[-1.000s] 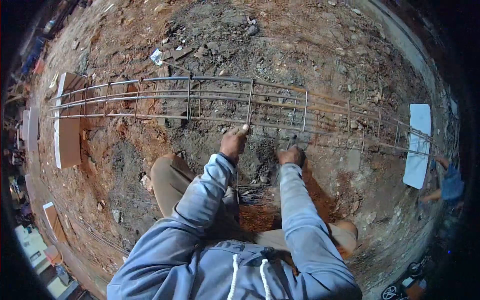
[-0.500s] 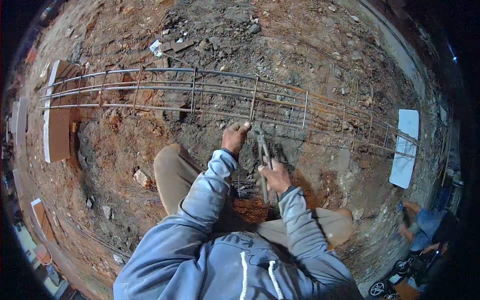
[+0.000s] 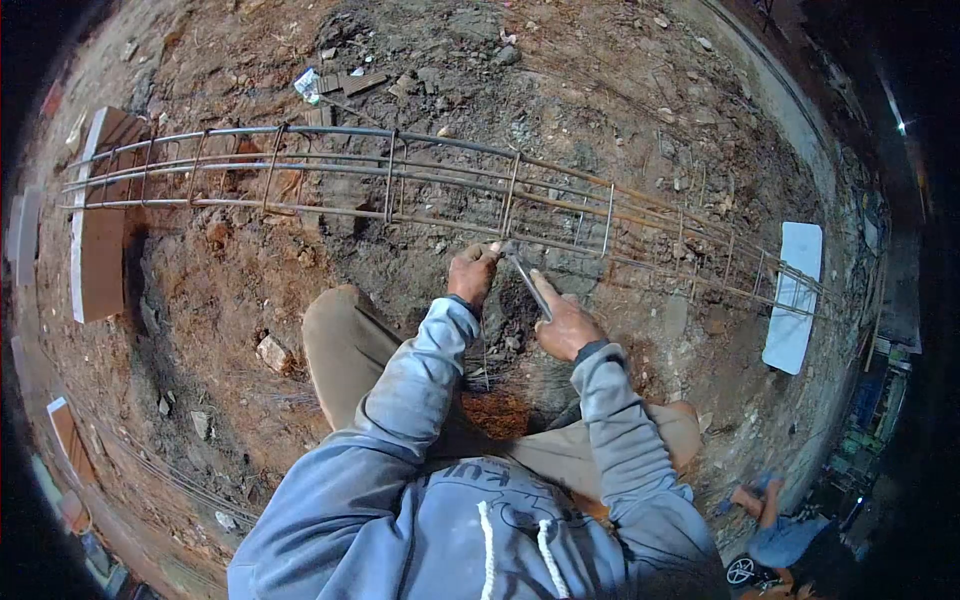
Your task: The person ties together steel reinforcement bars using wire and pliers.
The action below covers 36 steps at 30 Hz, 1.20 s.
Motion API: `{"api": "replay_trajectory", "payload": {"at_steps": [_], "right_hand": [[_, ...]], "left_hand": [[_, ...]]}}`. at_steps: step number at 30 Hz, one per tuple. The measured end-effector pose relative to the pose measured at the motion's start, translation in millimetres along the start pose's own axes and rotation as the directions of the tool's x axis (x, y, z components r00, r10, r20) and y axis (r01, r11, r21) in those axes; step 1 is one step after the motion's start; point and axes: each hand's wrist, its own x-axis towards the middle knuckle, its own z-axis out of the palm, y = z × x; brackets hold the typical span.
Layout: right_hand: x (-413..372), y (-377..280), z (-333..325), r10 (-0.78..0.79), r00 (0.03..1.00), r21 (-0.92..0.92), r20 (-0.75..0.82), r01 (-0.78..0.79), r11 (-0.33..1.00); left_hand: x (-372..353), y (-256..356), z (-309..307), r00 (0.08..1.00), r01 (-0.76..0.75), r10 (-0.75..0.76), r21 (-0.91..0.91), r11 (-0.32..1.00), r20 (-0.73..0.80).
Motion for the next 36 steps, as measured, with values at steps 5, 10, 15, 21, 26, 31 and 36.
{"api": "replay_trajectory", "payload": {"at_steps": [5,10,15,21,26,31,36], "right_hand": [[5,2,18,-0.052,0.971,-0.153,-0.231,0.016,0.988],[30,32,54,0.112,0.991,0.511,0.076,-0.135,0.849],[57,58,112,-0.402,0.907,0.992,0.126,-0.119,0.043],[41,58,108,-0.002,0.992,0.581,-0.127,0.076,0.81],[34,56,145,0.036,0.856,0.292,-0.516,0.137,0.947],[22,70,107,-0.499,0.825,0.926,0.265,-0.361,-0.106],[20,55,106,-0.036,0.993,0.913,0.117,-0.093,0.398]], "left_hand": [[3,-8,0,0.999,0.036,-0.036,0.004,0.999,-0.028],[-17,6,5,0.992,0.035,-0.018,0.131,0.991,-0.127],[-34,31,29,0.871,0.459,-0.281,-0.465,0.757,0.402],[-4,-11,31,0.957,-0.069,0.082,-0.055,0.996,0.28],[-10,-11,35,0.995,0.093,-0.095,0.055,0.994,0.036],[-24,17,29,0.907,0.299,-0.22,-0.18,0.937,0.359],[-16,4,33,0.888,0.373,-0.17,-0.45,0.811,0.428]]}}
